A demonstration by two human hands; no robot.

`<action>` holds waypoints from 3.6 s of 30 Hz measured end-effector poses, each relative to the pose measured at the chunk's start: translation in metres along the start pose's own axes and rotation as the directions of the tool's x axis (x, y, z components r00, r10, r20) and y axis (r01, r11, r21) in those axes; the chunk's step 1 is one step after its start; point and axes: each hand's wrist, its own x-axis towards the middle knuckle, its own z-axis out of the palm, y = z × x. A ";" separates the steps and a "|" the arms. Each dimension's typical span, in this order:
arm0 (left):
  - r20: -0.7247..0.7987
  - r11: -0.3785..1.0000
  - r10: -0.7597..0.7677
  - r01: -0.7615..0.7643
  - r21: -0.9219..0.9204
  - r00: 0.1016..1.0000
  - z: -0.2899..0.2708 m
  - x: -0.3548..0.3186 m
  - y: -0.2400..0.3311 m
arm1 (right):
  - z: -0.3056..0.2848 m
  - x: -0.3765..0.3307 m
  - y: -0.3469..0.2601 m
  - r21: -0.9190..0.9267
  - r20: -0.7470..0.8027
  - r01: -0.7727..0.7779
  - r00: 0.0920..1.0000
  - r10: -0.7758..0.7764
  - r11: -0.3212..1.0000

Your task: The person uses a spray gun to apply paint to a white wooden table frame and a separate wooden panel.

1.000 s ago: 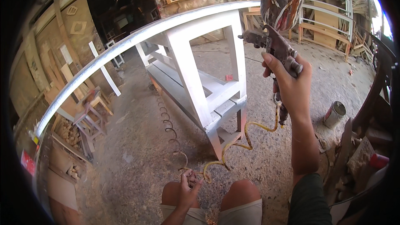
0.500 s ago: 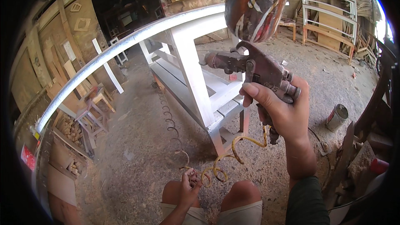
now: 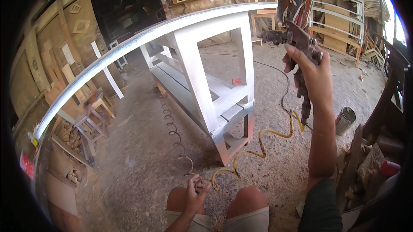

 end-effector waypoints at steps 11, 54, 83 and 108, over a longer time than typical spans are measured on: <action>0.025 0.999 -0.041 0.041 -0.001 0.999 0.001 -0.001 0.012 | -0.036 0.056 0.024 -0.225 -0.127 0.018 0.991 -0.048 0.974; 0.033 1.000 0.015 -0.016 0.021 0.999 -0.004 -0.003 0.005 | -0.005 -0.009 -0.019 -0.060 0.042 -0.040 0.998 0.043 0.997; -0.051 0.994 0.109 -0.110 -0.023 0.993 -0.003 -0.006 0.005 | 0.013 -0.039 -0.020 -0.077 0.105 -0.078 0.991 0.086 0.994; 0.341 0.959 0.257 -0.282 0.023 0.904 -0.017 -0.014 0.035 | 0.066 -0.240 0.008 0.068 0.654 -0.460 0.691 0.309 0.885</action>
